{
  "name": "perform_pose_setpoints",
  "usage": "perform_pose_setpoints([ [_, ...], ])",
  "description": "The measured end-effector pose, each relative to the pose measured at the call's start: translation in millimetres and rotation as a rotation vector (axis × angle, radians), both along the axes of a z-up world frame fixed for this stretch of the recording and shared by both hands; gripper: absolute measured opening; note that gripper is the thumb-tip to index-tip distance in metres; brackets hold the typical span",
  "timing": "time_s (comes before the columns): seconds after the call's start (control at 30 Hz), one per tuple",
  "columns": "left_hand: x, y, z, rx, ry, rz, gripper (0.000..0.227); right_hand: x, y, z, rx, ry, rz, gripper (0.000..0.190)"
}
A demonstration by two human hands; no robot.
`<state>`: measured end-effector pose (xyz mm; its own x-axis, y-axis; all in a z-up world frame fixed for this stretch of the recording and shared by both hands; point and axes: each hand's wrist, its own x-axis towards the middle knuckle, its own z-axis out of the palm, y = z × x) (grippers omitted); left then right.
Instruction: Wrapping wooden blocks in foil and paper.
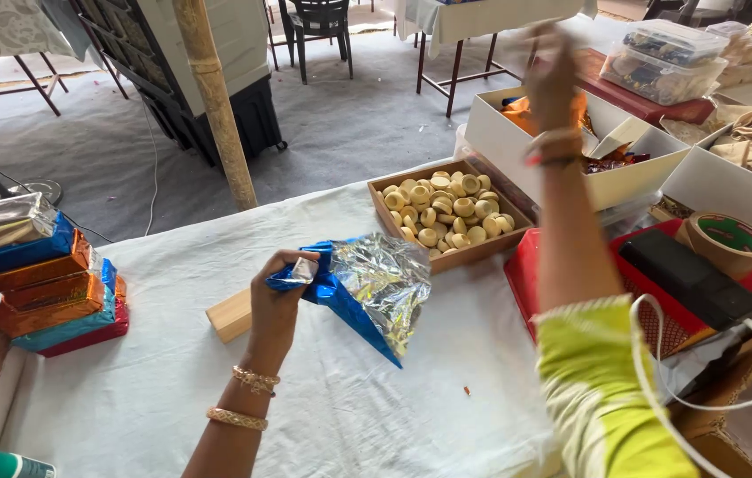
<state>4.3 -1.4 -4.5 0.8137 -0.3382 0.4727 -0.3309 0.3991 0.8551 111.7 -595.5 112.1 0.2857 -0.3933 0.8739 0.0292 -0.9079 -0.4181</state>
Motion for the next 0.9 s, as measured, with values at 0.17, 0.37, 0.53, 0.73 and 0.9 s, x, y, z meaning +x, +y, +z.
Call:
perform_pose_setpoints([
  [0.17,-3.0,-7.1,0.7,0.062,-0.052,0.039,0.022,-123.3,-77.4,-1.3,0.208,0.522,-0.414,0.057],
  [0.37,0.1,-10.9,-14.0,0.073,0.019,0.004,0.027,-133.9,-78.8,-19.9,0.344,0.885,-0.489,0.077],
  [0.53,-0.8,-8.3,-13.0,0.108,0.0,0.024,0.035,-121.4,-37.6,-5.7,0.152,0.773,-0.52,0.08],
  [0.73,4.7,-9.8,-17.9,0.058,0.131,-0.016,0.039,-98.0,-86.2,-48.6,-0.21,0.727,-0.23,0.054],
  [0.9,7.4,-8.2,-20.6,0.085,0.048,-0.006,0.042,-109.6,-47.6,-24.2,-0.049,1.227,-0.036,0.042],
])
